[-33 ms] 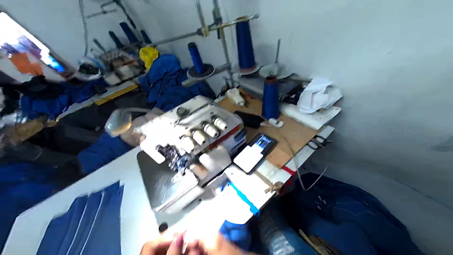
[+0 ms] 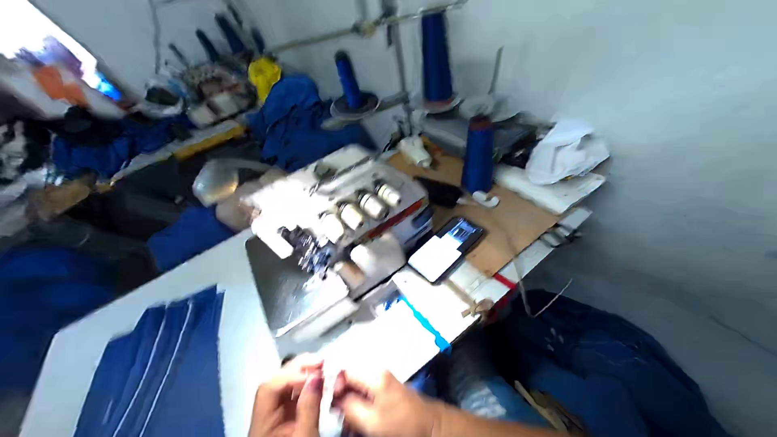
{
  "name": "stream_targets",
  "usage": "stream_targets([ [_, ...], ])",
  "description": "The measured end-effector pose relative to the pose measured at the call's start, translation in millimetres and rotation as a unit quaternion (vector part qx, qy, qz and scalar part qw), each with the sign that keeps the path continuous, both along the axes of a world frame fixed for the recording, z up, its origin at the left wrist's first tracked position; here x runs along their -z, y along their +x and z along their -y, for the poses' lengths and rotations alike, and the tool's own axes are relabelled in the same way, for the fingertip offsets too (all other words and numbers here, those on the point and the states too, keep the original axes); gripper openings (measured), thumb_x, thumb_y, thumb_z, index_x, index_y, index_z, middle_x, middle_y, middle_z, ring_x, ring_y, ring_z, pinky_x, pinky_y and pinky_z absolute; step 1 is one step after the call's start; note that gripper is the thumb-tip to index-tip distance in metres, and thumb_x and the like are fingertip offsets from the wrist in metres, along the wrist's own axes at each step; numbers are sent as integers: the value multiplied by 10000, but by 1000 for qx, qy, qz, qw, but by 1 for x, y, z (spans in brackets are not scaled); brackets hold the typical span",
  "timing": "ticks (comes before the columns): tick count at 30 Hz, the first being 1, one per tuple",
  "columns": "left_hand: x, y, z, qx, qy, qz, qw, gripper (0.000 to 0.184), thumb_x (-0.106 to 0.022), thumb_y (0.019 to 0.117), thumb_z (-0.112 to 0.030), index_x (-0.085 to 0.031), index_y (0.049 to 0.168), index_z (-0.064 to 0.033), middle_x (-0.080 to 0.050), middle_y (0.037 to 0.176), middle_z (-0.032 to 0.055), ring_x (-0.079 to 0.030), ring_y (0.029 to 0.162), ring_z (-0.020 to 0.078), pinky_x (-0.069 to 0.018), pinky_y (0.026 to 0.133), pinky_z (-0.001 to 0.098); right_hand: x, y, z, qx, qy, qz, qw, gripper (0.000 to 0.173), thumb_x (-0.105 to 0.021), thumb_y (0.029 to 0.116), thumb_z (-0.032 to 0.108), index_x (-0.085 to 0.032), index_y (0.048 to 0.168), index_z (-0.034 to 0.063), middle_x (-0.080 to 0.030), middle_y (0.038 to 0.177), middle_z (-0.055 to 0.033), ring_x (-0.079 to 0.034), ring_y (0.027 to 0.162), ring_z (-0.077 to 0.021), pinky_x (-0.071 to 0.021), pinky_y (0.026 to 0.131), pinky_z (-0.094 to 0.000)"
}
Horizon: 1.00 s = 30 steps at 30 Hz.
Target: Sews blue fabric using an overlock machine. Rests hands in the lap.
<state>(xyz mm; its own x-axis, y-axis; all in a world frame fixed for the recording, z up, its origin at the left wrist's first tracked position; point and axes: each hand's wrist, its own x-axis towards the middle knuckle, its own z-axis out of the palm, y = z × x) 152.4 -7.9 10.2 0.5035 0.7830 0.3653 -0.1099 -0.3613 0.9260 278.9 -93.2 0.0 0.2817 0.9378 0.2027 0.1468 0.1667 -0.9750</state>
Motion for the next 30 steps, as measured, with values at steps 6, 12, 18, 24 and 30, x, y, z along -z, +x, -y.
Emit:
stream_targets([
  [6, 88, -24, 0, -100, 302, -295, 901, 371, -651, 944, -265, -702, 1181, 16, -637, 1248, 223, -629, 1166, 338, -530, 991, 484, 72, 14, -9, 18, 127, 205, 970, 162, -631, 910, -20, -728, 1032, -61, -741, 946, -151, -723, 848, -186, -589, 814, -305],
  [12, 101, -28, 21, -87, 486, -228, 839, 330, -630, 995, -231, -619, 1269, -48, -612, 1246, 165, -598, 1170, 300, -472, 1045, 408, 70, 14, 19, 31, 213, 84, 973, 123, -607, 870, -9, -677, 943, -79, -700, 864, -122, -664, 766, -88, -566, 724, -218],
  [18, 170, -38, 79, 222, 216, -479, 821, 516, -406, 1076, -489, -741, 1215, -123, -578, 1481, 76, -508, 1407, 248, -399, 1163, 502, 149, 30, 86, -136, -284, 209, 926, 266, -578, 1021, 151, -725, 1185, 2, -724, 1089, -182, -707, 1003, -307, -554, 943, -492],
  [24, 158, 7, 50, 168, -11, -587, 792, 458, -535, 1043, -301, -562, 1429, -55, -573, 1425, 203, -522, 1353, 371, -406, 1119, 585, 153, 15, 65, -99, -339, 210, 912, 376, -513, 1037, 73, -588, 1397, -6, -699, 1178, -207, -698, 1064, -331, -535, 993, -509],
  [30, 165, 44, 46, 180, -34, -678, 712, 515, -695, 948, -298, -591, 1394, -62, -583, 1398, 233, -527, 1309, 453, -411, 1029, 690, 154, 20, 54, -39, -411, 104, 905, 325, -522, 1064, 126, -600, 1359, 15, -720, 1027, -161, -721, 749, -229, -618, 711, -405],
])
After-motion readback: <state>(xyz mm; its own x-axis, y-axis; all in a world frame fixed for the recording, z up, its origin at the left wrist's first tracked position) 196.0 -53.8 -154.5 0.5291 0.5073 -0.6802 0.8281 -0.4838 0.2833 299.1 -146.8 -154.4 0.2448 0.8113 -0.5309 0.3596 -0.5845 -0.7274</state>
